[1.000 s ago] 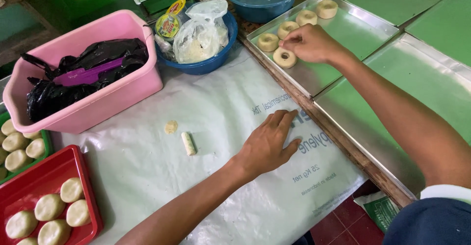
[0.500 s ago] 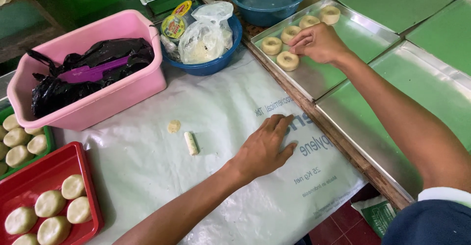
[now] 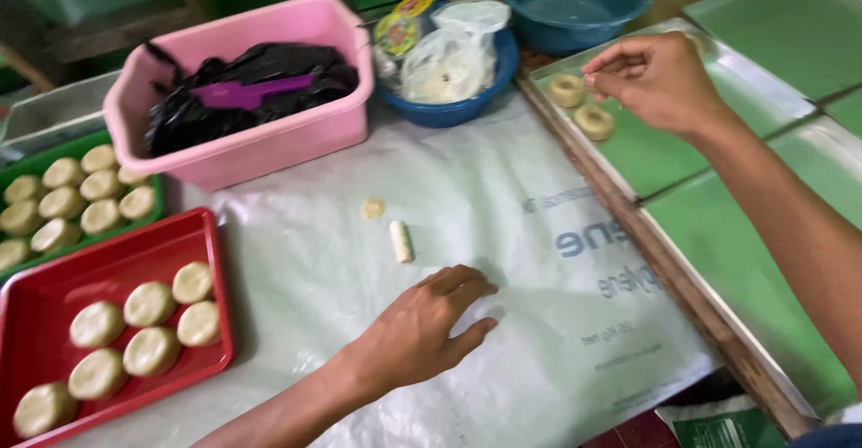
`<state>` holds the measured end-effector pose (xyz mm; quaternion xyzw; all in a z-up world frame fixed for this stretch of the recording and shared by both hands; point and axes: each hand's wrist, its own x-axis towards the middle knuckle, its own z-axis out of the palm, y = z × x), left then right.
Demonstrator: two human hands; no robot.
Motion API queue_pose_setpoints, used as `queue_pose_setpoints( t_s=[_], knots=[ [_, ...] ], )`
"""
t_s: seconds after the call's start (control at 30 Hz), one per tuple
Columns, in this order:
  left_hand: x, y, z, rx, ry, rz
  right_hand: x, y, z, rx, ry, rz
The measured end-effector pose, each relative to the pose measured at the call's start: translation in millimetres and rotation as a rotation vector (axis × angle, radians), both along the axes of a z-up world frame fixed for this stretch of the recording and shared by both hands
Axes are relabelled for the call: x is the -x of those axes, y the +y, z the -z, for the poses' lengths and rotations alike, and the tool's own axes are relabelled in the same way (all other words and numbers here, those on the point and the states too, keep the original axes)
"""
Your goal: Shaping dough into donut shapes and placing them on baking trays.
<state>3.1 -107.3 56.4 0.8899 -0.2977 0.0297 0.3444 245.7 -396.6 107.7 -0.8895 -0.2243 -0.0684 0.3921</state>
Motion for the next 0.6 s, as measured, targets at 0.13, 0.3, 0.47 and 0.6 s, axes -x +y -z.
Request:
queue_pose_setpoints(
  t_s=[0.13, 0.3, 0.47, 0.6],
  knots=[
    [25, 41, -2, -0.027, 0.044, -0.084, 27, 52, -19, -0.013, 0.008, -0.209],
    [40, 88, 10, -0.044, -0.083, -0.201, 52, 133, -10, 0.091, -0.014, -0.439],
    [35, 132, 25, 0.015, -0.183, -0.378, 87, 231, -8, 0.238, -0.018, -0.541],
    [23, 158, 49, -0.124, -0.350, -0.526, 116, 305, -8, 0.170, -0.162, -0.781]
  ],
)
